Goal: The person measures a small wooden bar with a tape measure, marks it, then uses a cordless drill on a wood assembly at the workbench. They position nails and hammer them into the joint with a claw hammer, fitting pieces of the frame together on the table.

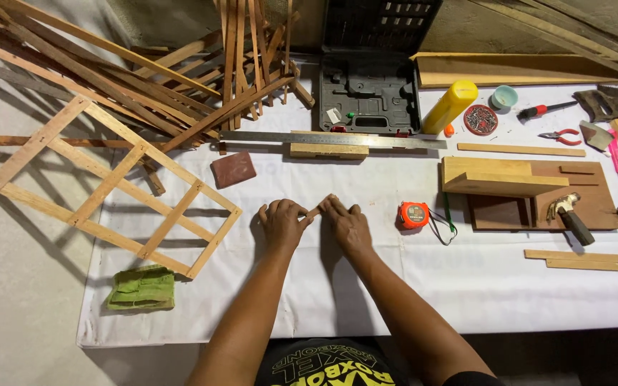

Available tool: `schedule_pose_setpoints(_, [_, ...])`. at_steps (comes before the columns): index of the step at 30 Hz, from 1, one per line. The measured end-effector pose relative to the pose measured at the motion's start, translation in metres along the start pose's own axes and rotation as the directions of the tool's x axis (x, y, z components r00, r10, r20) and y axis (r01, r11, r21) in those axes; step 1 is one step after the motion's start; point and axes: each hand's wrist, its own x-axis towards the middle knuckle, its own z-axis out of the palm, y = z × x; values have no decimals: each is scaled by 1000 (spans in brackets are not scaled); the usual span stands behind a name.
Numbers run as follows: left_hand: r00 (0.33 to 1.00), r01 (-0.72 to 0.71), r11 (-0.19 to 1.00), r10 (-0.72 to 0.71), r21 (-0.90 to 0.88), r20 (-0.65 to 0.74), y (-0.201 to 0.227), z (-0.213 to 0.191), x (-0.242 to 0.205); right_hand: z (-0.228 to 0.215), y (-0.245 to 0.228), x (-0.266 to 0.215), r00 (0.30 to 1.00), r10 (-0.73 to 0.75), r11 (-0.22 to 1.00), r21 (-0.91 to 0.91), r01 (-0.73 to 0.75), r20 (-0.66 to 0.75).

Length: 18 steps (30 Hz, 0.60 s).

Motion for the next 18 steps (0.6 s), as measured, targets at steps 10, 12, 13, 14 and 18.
schedule_pose_setpoints(10, [998, -23, 998, 26, 50, -50, -3, 6, 0, 14, -33, -15, 995, 10, 993, 119, 1, -97])
schedule_pose_setpoints(12, [999, -18, 999, 19, 40, -29, -2, 5, -1, 9, -24, -14, 997, -41, 996, 74, 47, -69])
schedule_pose_setpoints(13, [999, -20, 999, 21, 38, -30, 2, 4, 0, 2, -15, -9, 997, -41, 996, 70, 46, -71])
schedule_pose_setpoints(14, [999, -26, 999, 27, 36, -29, 2, 2, 0, -4, -9, -3, 1000, 14, 999, 50, -13, -18])
schedule_pose_setpoints(18, [973, -199, 968, 214, 150, -90, 1, -3, 2, -17, 15, 0, 988, 53, 997, 68, -43, -148])
